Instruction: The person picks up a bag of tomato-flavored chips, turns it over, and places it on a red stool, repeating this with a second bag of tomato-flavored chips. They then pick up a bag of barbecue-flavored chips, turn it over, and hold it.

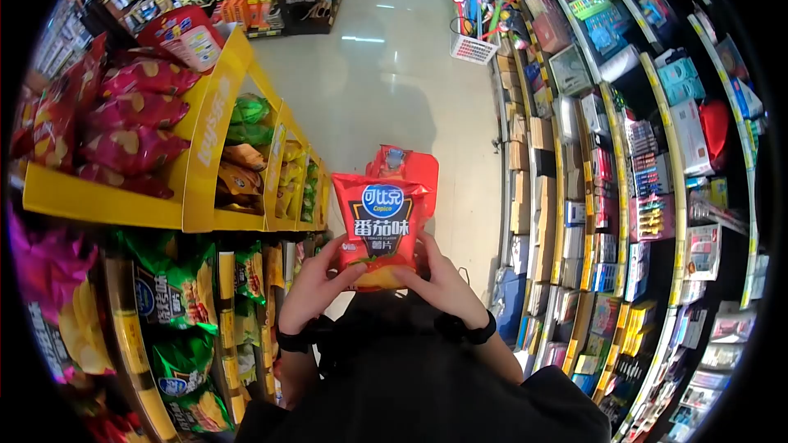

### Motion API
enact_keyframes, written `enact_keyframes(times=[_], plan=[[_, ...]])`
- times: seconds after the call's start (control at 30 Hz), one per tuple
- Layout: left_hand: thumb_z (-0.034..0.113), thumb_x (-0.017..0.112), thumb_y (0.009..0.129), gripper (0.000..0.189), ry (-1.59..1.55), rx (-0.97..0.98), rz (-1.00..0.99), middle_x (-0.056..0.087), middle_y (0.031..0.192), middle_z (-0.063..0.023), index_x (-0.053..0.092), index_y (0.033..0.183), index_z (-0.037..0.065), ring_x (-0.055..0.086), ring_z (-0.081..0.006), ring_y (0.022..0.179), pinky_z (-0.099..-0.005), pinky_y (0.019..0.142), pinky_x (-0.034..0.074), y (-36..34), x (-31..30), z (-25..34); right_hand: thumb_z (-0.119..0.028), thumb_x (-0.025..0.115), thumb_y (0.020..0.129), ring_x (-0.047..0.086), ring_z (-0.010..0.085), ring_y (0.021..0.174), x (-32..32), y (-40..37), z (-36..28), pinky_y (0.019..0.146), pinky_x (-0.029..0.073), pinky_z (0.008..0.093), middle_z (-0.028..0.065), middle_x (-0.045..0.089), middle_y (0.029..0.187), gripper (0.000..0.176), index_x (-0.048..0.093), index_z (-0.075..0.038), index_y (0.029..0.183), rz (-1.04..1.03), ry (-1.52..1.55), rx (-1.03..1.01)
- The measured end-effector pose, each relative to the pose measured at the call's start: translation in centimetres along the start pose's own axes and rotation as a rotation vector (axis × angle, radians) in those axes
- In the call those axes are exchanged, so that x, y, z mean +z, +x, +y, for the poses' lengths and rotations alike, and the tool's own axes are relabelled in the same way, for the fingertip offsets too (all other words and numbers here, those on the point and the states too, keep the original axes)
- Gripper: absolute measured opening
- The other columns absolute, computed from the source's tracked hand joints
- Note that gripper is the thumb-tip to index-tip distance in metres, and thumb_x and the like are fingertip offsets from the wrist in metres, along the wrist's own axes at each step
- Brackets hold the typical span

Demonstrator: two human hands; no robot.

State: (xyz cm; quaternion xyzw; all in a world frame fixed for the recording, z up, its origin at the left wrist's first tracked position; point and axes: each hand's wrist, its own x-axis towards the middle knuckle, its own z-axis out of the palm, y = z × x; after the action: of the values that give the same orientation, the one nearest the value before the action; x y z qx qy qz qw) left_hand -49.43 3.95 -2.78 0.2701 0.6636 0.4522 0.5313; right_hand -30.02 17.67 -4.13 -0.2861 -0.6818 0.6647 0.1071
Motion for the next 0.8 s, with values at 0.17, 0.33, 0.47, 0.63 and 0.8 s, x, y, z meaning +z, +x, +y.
enact_keyframes(times=[0.17, 0.33, 0.47, 0.63, 0.8], plan=[[0.018, 0.066, 0.092, 0.057, -0.011, 0.012, 0.031, 0.065, 0.113, -0.0120, 0.040, 0.138, -0.004, 0.065, -0.0130, 0.092, -0.0265, 0.077, 0.053, 1.9, -0.7, -2.2, -0.020, 0.067, 0.091, 0.061, 0.0150, 0.085, -0.4, 2.0, -0.4, 0.074, 0.050, 0.0283, 0.0149, 0.060, 0.117, 0.071, 0.024, 0.000, 0.144, -0.034, -0.060, 0.061], [0.016, 0.065, 0.093, 0.050, 0.021, -0.047, 0.020, 0.066, 0.102, -0.0060, 0.044, 0.134, -0.003, 0.062, -0.0087, 0.083, -0.0227, 0.071, 0.050, 3.3, -0.2, -1.6, -0.021, 0.069, 0.090, 0.064, 0.0182, 0.088, -1.8, 3.0, -0.8, 0.075, 0.053, 0.0294, 0.0157, 0.060, 0.117, 0.069, 0.030, 0.001, 0.143, -0.029, -0.023, 0.174], [0.018, 0.064, 0.094, 0.047, 0.060, 0.026, 0.028, 0.066, 0.092, -0.0045, 0.045, 0.132, -0.004, 0.060, -0.0078, 0.077, -0.0225, 0.066, 0.048, 5.0, 1.4, -1.0, -0.025, 0.071, 0.088, 0.059, 0.0139, 0.080, -3.4, 3.8, 2.1, 0.072, 0.049, 0.0263, 0.0119, 0.063, 0.108, 0.075, 0.029, 0.003, 0.144, 0.032, 0.005, 0.107], [0.028, 0.060, 0.095, 0.049, 0.342, -0.038, -0.069, 0.067, 0.094, -0.0099, 0.047, 0.132, -0.002, 0.065, -0.0135, 0.078, -0.0265, 0.068, 0.050, 9.4, 4.0, 0.0, -0.021, 0.070, 0.089, 0.063, 0.0160, 0.087, -7.5, 3.4, 3.9, 0.077, 0.051, 0.0287, 0.0132, 0.064, 0.109, 0.071, 0.030, 0.002, 0.143, 0.146, 0.073, 0.195], [0.033, 0.058, 0.096, 0.052, 0.574, -0.025, -0.154, 0.067, 0.104, -0.0125, 0.046, 0.134, 0.000, 0.068, -0.0181, 0.078, -0.0287, 0.071, 0.051, 13.6, 7.1, 1.6, -0.026, 0.072, 0.087, 0.063, 0.0195, 0.079, -10.8, 3.3, 10.5, 0.073, 0.050, 0.0299, 0.0170, 0.065, 0.106, 0.069, 0.037, 0.001, 0.139, 0.335, 0.070, 0.153]])
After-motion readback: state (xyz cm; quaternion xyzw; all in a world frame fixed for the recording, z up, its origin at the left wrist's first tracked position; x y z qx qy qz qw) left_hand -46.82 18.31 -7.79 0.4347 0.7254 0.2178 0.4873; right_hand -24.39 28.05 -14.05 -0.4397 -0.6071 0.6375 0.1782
